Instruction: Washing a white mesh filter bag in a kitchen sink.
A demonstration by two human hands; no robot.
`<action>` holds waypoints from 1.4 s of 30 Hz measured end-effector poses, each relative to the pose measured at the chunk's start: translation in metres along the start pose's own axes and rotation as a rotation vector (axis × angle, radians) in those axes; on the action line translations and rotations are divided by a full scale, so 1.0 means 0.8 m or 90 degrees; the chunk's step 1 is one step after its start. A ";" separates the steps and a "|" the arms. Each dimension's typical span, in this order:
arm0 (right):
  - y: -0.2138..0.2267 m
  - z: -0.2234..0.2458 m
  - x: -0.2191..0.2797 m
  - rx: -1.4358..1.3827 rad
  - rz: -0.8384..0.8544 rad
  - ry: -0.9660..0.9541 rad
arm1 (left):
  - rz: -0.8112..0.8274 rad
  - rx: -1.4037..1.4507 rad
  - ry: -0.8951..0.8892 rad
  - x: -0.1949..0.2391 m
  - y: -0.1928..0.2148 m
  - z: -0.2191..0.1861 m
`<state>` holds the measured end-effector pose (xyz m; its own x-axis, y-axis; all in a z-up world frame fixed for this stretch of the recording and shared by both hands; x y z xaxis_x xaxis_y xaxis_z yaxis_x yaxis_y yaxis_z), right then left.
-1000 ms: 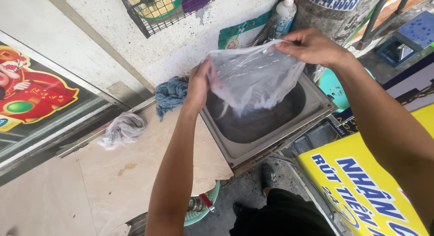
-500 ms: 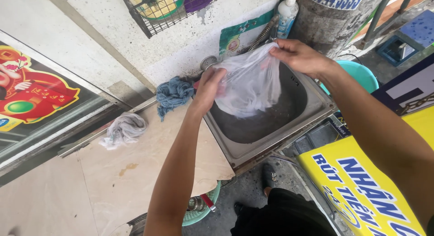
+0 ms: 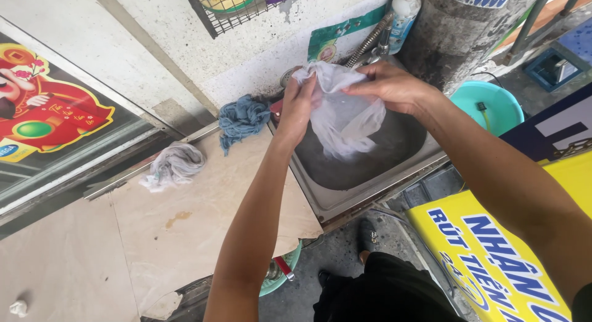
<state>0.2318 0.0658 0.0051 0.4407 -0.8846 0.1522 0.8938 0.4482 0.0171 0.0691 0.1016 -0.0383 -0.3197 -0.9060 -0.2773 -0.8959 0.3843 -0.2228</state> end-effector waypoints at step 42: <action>-0.001 -0.052 -0.016 0.024 0.037 -0.057 | -0.122 0.016 0.072 -0.009 0.013 0.000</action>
<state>0.2289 0.0714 -0.0380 0.4809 -0.8428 0.2416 0.8624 0.5044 0.0429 0.0622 0.1118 -0.0385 -0.1788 -0.9764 -0.1211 -0.9358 0.2067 -0.2855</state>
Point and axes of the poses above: each hand's wrist, its own x-axis away from the middle knuckle, its own y-axis out of the back of the hand, z = x × y, the point moved 9 cm from there along -x, towards the middle knuckle, and after that the axes turned 3 degrees about z, right-handed, at the moved point
